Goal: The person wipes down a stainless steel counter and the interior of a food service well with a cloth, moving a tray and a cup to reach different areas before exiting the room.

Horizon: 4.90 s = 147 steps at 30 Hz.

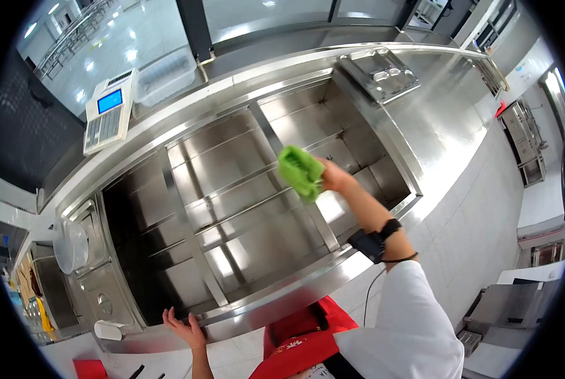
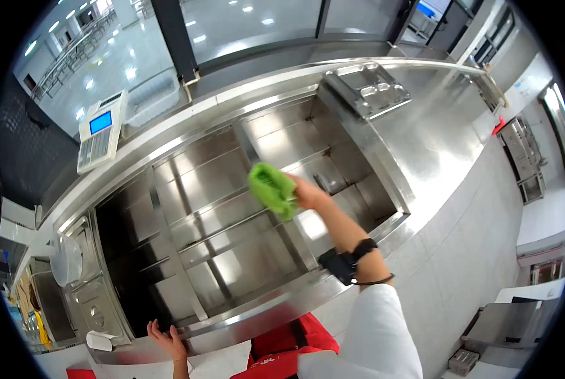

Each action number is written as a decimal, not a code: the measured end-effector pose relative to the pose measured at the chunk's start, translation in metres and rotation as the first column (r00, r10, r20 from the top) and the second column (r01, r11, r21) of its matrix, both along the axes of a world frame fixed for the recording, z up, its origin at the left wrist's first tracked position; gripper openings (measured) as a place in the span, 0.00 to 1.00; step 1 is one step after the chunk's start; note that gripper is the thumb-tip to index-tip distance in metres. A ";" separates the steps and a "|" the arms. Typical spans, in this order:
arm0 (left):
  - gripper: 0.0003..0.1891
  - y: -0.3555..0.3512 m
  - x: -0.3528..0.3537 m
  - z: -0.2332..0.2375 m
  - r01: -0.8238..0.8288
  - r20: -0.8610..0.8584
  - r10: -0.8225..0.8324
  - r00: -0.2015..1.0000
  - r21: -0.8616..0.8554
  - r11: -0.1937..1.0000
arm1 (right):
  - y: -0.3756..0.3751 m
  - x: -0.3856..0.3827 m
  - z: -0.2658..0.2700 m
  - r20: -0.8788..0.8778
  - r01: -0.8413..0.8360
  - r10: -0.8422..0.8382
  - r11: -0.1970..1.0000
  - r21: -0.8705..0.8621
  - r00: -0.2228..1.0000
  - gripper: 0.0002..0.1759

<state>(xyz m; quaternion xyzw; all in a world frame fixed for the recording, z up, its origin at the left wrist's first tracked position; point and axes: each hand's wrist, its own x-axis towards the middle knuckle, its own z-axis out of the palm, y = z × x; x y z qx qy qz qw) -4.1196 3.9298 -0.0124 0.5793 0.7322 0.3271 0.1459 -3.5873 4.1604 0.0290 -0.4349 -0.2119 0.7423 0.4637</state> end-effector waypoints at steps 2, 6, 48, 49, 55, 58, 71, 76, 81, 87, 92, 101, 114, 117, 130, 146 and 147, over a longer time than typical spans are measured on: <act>0.28 0.001 0.005 -0.002 -0.013 0.014 0.012 1.000 0.035 0.999 | -0.002 0.076 -0.031 0.180 0.090 -0.110 0.989 0.118 0.977 0.19; 0.26 0.008 0.076 0.021 0.127 -0.090 -0.131 0.987 -0.051 0.991 | 0.006 0.178 -0.133 0.867 0.242 -0.297 0.947 0.213 0.401 0.17; 0.18 -0.025 0.257 0.018 -0.069 -0.004 0.071 0.997 0.207 0.976 | -0.544 0.346 -0.063 -0.322 0.491 -0.499 0.864 -0.113 0.805 0.22; 0.18 -0.043 0.328 0.066 0.000 0.186 -0.019 0.982 0.100 0.995 | -0.571 0.351 -0.060 -0.332 0.617 -0.600 0.784 -0.064 0.728 0.22; 0.09 -0.063 0.548 0.025 0.818 0.698 -0.570 0.432 -0.037 0.574 | -0.707 0.443 -0.106 0.826 0.669 -0.286 0.730 -0.140 0.486 0.25; 0.06 -0.093 0.673 0.022 0.949 0.724 -0.643 0.250 -0.052 0.311 | -0.752 0.492 -0.080 0.680 0.881 -0.628 0.469 -0.058 0.379 0.26; 0.12 -0.148 0.969 -0.069 0.571 0.384 -0.660 0.646 -0.817 0.084 | -0.937 0.730 -0.069 0.166 0.999 -0.986 -0.021 -0.031 -0.016 0.22; 0.11 -0.153 1.072 -0.065 0.392 0.276 -0.656 0.702 -0.919 0.033 | -0.969 0.833 -0.130 0.662 0.992 -0.739 0.099 -0.081 0.128 0.31; 0.13 -0.119 1.285 -0.097 0.391 0.337 -0.733 0.591 -0.914 -0.105 | -0.983 0.984 -0.095 0.538 0.981 -0.837 -0.002 -0.192 0.103 0.20; 0.17 -0.127 1.600 -0.136 0.776 0.408 -0.863 0.297 -0.630 -0.030 | -0.994 1.164 -0.067 0.044 0.956 -0.956 -0.291 -0.040 -0.290 0.22; 0.14 -0.193 1.815 -0.066 0.838 0.590 -0.769 0.246 -0.529 -0.137 | -0.972 1.380 -0.062 0.246 0.985 -0.965 -0.125 -0.116 -0.094 0.20; 0.14 -0.175 1.980 -0.029 0.777 0.660 -0.510 0.552 -0.628 0.029 | -0.806 1.767 -0.049 0.145 0.867 -0.856 0.483 -0.125 0.497 0.24; 0.12 -0.013 2.426 0.050 0.942 0.834 -0.537 0.127 0.069 0.329 | -0.478 2.179 0.023 0.844 0.635 -0.533 0.669 0.385 0.050 0.25; 0.07 0.019 2.502 0.045 0.913 0.765 -0.627 0.148 0.138 0.383 | -0.413 2.246 0.036 0.832 0.334 -0.442 0.770 0.544 -0.337 0.25; 0.12 0.095 2.723 0.009 0.759 0.244 -0.765 0.596 0.140 0.636 | -0.262 2.503 -0.051 0.866 -0.134 -0.343 0.939 0.315 -0.364 0.15; 0.29 0.099 2.779 -0.019 0.673 -0.017 -0.673 0.739 -0.007 0.740 | -0.252 2.800 -0.099 0.872 0.153 -0.336 0.899 0.409 -0.357 0.23; 0.29 0.100 2.781 -0.019 0.671 -0.003 -0.671 0.742 -0.012 0.742 | -0.254 2.740 -0.084 0.841 0.050 -0.291 0.935 0.350 -0.455 0.23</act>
